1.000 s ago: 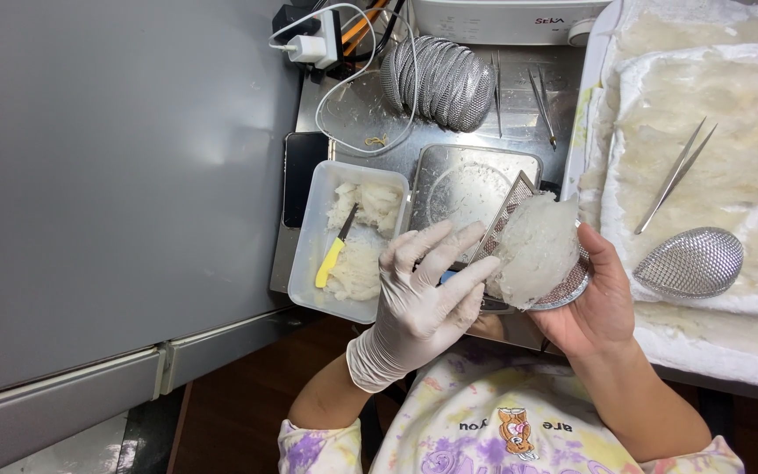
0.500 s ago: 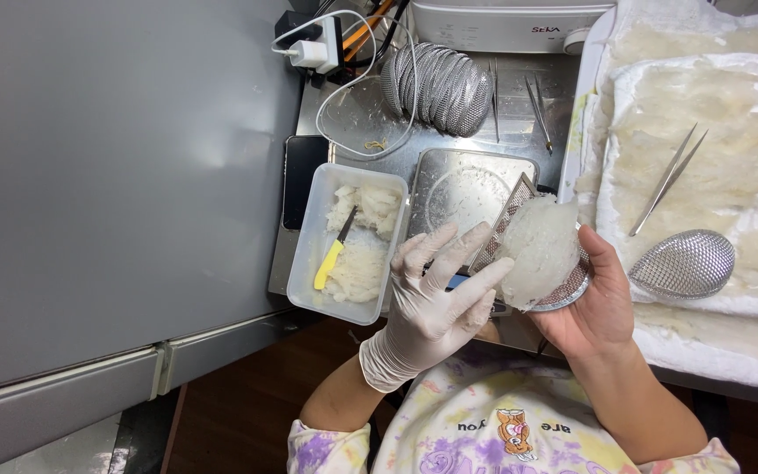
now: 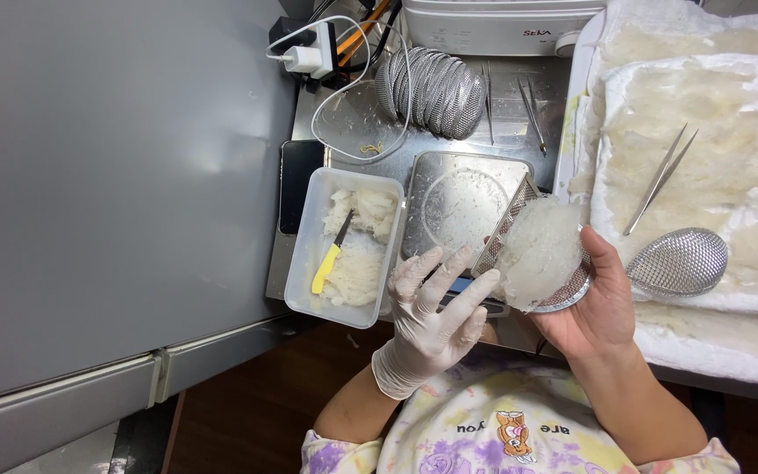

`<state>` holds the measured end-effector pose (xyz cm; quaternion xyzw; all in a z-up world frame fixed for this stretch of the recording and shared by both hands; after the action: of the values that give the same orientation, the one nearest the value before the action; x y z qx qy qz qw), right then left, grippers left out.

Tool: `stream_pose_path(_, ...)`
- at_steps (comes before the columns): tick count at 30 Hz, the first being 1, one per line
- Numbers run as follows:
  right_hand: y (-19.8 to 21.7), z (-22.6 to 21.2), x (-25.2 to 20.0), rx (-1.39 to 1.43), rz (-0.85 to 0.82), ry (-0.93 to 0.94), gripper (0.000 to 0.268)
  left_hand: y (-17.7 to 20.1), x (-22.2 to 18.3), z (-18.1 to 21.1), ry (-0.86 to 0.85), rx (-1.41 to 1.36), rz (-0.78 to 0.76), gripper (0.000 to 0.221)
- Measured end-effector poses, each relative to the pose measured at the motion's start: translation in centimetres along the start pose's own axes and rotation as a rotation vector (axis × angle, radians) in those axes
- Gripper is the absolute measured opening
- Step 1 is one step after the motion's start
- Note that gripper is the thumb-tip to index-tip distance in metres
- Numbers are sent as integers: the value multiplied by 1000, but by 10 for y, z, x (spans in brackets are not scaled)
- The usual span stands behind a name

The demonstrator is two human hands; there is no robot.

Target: The person fills metal mesh molds with a white fibrous material using gloved hands and tweezers. They weigh the filled molds on a digital scale, adjust the contents, and place them into a multi-tiered rack.

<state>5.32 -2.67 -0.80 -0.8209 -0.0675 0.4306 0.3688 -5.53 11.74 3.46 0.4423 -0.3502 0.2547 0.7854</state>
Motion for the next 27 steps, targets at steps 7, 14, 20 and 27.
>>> stream_pose_path(7, -4, 6, -3, 13, 17, -19, 51, -7, 7, 8, -3, 58, -32, 41)
stream_pose_path(14, 0, 5, -1, 12, 27, -24, 51, -6, 18, 6, 39, -78, -59, 42)
stream_pose_path(20, 1, 3, 0, 10, 40, -14, 51, -6, 11, 1, 45, -87, -78, 45)
stream_pose_path(27, -2, -1, -4, 50, 38, 3, 49, -26, -12, 6, 3, 2, -79, 53)
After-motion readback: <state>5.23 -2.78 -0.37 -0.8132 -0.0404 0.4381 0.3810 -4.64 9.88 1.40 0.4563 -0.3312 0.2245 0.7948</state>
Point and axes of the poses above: each hand's wrist, its own x-axis towards the middle knuckle, its own y-axis out of the back of the hand, z = x × y, the point moved 4 cm from there along x, towards the middle knuckle, and after that the axes turned 5 degrees about -x, right-handed, at the moved point
